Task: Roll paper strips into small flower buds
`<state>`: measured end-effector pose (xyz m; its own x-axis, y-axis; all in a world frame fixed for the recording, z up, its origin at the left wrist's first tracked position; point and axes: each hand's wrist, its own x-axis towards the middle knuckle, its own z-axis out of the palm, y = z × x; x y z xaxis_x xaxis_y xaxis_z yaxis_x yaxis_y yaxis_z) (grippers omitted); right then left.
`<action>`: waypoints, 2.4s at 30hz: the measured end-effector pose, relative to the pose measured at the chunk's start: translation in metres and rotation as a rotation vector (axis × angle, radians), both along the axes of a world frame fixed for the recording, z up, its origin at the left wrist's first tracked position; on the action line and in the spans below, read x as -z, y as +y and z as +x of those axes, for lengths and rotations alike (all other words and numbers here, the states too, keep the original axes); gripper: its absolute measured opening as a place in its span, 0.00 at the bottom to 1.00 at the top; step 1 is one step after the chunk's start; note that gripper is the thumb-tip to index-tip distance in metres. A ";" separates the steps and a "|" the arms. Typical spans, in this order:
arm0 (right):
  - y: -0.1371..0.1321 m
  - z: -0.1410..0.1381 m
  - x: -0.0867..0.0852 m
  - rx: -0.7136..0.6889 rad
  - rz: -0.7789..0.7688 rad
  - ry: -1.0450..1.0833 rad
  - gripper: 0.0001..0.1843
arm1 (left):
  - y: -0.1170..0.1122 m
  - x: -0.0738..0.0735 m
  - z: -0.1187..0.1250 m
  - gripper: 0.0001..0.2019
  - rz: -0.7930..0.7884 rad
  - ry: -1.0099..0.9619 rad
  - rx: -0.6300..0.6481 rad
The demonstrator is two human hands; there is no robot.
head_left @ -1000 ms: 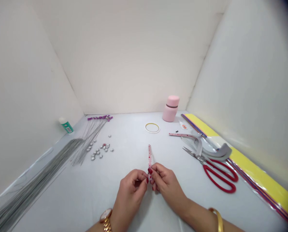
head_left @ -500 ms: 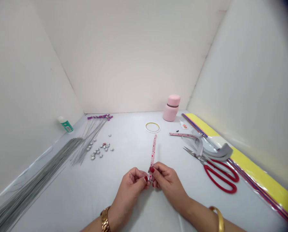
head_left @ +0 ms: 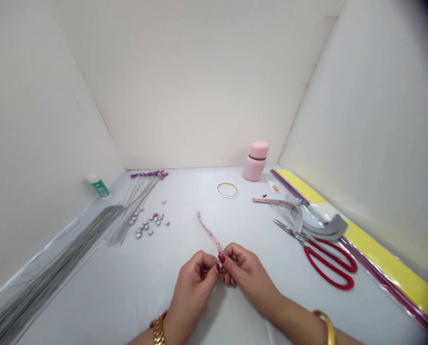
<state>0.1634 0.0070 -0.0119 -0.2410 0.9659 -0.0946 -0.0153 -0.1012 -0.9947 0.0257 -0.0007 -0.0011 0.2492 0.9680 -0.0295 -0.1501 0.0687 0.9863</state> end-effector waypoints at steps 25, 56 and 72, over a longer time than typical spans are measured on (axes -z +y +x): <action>-0.001 -0.001 0.000 -0.081 -0.025 0.021 0.15 | 0.004 0.005 -0.005 0.09 -0.060 0.060 -0.047; 0.005 0.007 -0.005 -0.074 -0.040 0.040 0.16 | -0.003 -0.001 -0.009 0.10 0.070 0.273 -0.064; 0.001 0.005 -0.006 -0.077 0.074 -0.075 0.14 | 0.001 -0.001 -0.006 0.07 -0.057 0.152 -0.047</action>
